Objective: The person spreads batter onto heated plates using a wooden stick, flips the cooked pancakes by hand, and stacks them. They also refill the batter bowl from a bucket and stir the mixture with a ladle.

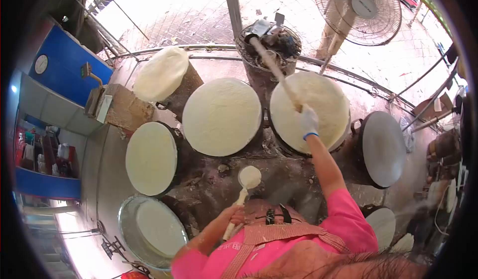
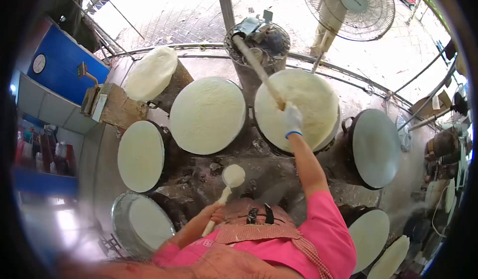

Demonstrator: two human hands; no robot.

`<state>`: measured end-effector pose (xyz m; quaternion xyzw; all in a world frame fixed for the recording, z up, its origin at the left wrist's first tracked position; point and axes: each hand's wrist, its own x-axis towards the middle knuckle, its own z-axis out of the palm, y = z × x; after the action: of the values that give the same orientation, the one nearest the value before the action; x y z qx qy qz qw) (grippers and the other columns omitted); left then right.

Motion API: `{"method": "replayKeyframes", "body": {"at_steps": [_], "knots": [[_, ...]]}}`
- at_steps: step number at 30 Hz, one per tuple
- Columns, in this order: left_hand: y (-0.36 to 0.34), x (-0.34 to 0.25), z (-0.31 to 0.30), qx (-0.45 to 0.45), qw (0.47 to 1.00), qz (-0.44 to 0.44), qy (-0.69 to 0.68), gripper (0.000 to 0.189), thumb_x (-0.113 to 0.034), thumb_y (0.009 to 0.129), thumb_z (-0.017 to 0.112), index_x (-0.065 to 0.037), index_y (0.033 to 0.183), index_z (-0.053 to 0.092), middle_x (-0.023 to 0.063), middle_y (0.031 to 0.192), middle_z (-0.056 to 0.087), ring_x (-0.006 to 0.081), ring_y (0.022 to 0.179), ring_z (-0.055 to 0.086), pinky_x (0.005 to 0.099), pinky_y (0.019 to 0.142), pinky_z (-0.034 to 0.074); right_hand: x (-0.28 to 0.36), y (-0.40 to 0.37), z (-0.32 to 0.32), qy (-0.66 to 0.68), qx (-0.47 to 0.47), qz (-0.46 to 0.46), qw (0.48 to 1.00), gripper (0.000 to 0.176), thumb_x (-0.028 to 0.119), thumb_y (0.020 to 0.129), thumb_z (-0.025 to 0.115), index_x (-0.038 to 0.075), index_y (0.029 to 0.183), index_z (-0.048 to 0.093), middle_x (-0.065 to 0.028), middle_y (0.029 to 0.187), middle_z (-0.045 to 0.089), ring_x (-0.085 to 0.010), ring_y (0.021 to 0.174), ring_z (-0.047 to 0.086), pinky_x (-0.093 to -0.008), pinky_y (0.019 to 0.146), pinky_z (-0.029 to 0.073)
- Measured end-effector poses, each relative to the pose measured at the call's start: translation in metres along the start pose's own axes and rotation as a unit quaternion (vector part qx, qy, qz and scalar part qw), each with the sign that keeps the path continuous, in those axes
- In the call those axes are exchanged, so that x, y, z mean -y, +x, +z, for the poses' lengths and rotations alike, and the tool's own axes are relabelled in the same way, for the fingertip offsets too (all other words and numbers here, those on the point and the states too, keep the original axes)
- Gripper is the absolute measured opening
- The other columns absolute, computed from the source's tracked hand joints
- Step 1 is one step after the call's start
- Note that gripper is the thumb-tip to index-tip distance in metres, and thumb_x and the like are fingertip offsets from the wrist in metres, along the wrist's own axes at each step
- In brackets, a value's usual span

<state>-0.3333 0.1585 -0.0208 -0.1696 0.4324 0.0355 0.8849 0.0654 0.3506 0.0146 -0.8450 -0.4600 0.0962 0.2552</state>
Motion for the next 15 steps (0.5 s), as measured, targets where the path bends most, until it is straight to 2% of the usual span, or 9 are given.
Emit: {"method": "replayKeyframes", "body": {"at_steps": [1, 3, 4, 5, 6, 7, 9, 13, 15], "knots": [[-0.002, -0.003, -0.008, 0.019, 1.000, 0.004, -0.014, 0.019, -0.020, 0.089, 0.050, -0.013, 0.074, 0.041, -0.0024, 0.051, 0.032, 0.0053, 0.035, 0.027, 0.0189, 0.027, 0.019, 0.031, 0.003, 0.010, 0.011, 0.006, 0.009, 1.000, 0.038, 0.033, 0.072, 0.061, 0.003, 0.097, 0.060, -0.0225, 0.089, 0.062, -0.0378, 0.087, 0.060, -0.0442, 0.076, 0.047], [-0.024, 0.002, 0.005, -0.007, 0.999, -0.003, -0.038, 0.015, -0.019, 0.089, 0.051, -0.013, 0.078, 0.042, -0.0024, 0.052, 0.033, 0.0054, 0.036, 0.027, 0.0190, 0.027, 0.019, 0.074, 0.006, 0.031, 0.025, 0.016, 0.030, 0.999, 0.040, 0.034, 0.072, 0.062, 0.002, 0.096, 0.060, -0.0228, 0.089, 0.062, -0.0382, 0.088, 0.060, -0.0442, 0.077, 0.047], [-0.025, 0.001, 0.002, -0.002, 0.999, -0.006, -0.045, 0.023, -0.023, 0.091, 0.046, -0.012, 0.071, 0.040, -0.0024, 0.050, 0.031, 0.0062, 0.035, 0.027, 0.0194, 0.027, 0.019, 0.086, 0.013, 0.044, 0.002, 0.020, 0.033, 0.999, 0.040, 0.034, 0.072, 0.062, 0.002, 0.095, 0.059, -0.0214, 0.090, 0.062, -0.0372, 0.088, 0.060, -0.0438, 0.077, 0.048], [-0.026, 0.001, -0.002, 0.003, 0.998, -0.014, -0.056, 0.033, -0.028, 0.094, 0.042, -0.012, 0.065, 0.037, -0.0023, 0.048, 0.030, 0.0071, 0.035, 0.027, 0.0198, 0.028, 0.018, 0.090, 0.018, 0.055, -0.025, 0.027, 0.038, 0.999, 0.040, 0.035, 0.072, 0.062, 0.002, 0.094, 0.059, -0.0201, 0.092, 0.062, -0.0362, 0.088, 0.061, -0.0433, 0.077, 0.048], [-0.025, -0.001, -0.008, -0.008, 1.000, -0.012, -0.009, 0.035, -0.030, 0.093, 0.044, -0.014, 0.063, 0.037, -0.0028, 0.048, 0.030, 0.0063, 0.035, 0.026, 0.0190, 0.029, 0.018, 0.087, 0.024, 0.069, -0.031, 0.032, 0.044, 0.998, 0.040, 0.035, 0.072, 0.062, 0.002, 0.094, 0.059, -0.0201, 0.092, 0.062, -0.0362, 0.088, 0.061, -0.0433, 0.077, 0.048], [-0.025, -0.002, -0.012, -0.008, 1.000, -0.020, -0.014, 0.035, -0.030, 0.093, 0.044, -0.014, 0.063, 0.037, -0.0028, 0.048, 0.030, 0.0063, 0.035, 0.026, 0.0190, 0.029, 0.018, 0.084, 0.030, 0.082, -0.050, 0.037, 0.054, 0.997, 0.043, 0.035, 0.072, 0.063, 0.002, 0.098, 0.057, -0.0211, 0.093, 0.062, -0.0370, 0.088, 0.060, -0.0441, 0.078, 0.047], [-0.027, -0.006, -0.015, -0.026, 0.998, 0.021, 0.045, 0.031, -0.030, 0.092, 0.045, -0.013, 0.067, 0.039, -0.0031, 0.048, 0.031, 0.0055, 0.035, 0.026, 0.0186, 0.029, 0.019, 0.083, 0.035, 0.094, -0.074, 0.045, 0.063, 0.994, 0.047, 0.035, 0.072, 0.063, 0.001, 0.103, 0.055, -0.0220, 0.094, 0.061, -0.0377, 0.089, 0.060, -0.0448, 0.079, 0.047], [-0.029, -0.018, -0.025, -0.028, 0.999, 0.001, -0.023, 0.020, -0.024, 0.090, 0.049, -0.012, 0.076, 0.040, -0.0031, 0.049, 0.031, 0.0053, 0.034, 0.026, 0.0185, 0.027, 0.019, 0.089, 0.028, 0.077, -0.096, 0.048, 0.065, 0.992, 0.038, 0.034, 0.074, 0.058, 0.003, 0.095, 0.059, -0.0217, 0.090, 0.063, -0.0372, 0.086, 0.061, -0.0455, 0.076, 0.048], [-0.033, -0.025, -0.016, -0.040, 0.999, 0.012, -0.002, 0.021, -0.024, 0.089, 0.050, -0.012, 0.074, 0.040, -0.0031, 0.049, 0.031, 0.0054, 0.034, 0.026, 0.0188, 0.027, 0.019, 0.089, 0.025, 0.068, -0.093, -0.033, 0.073, 0.992, 0.030, 0.033, 0.074, 0.058, 0.004, 0.082, 0.062, -0.0204, 0.079, 0.064, -0.0362, 0.077, 0.063, -0.0438, 0.070, 0.050]]}}
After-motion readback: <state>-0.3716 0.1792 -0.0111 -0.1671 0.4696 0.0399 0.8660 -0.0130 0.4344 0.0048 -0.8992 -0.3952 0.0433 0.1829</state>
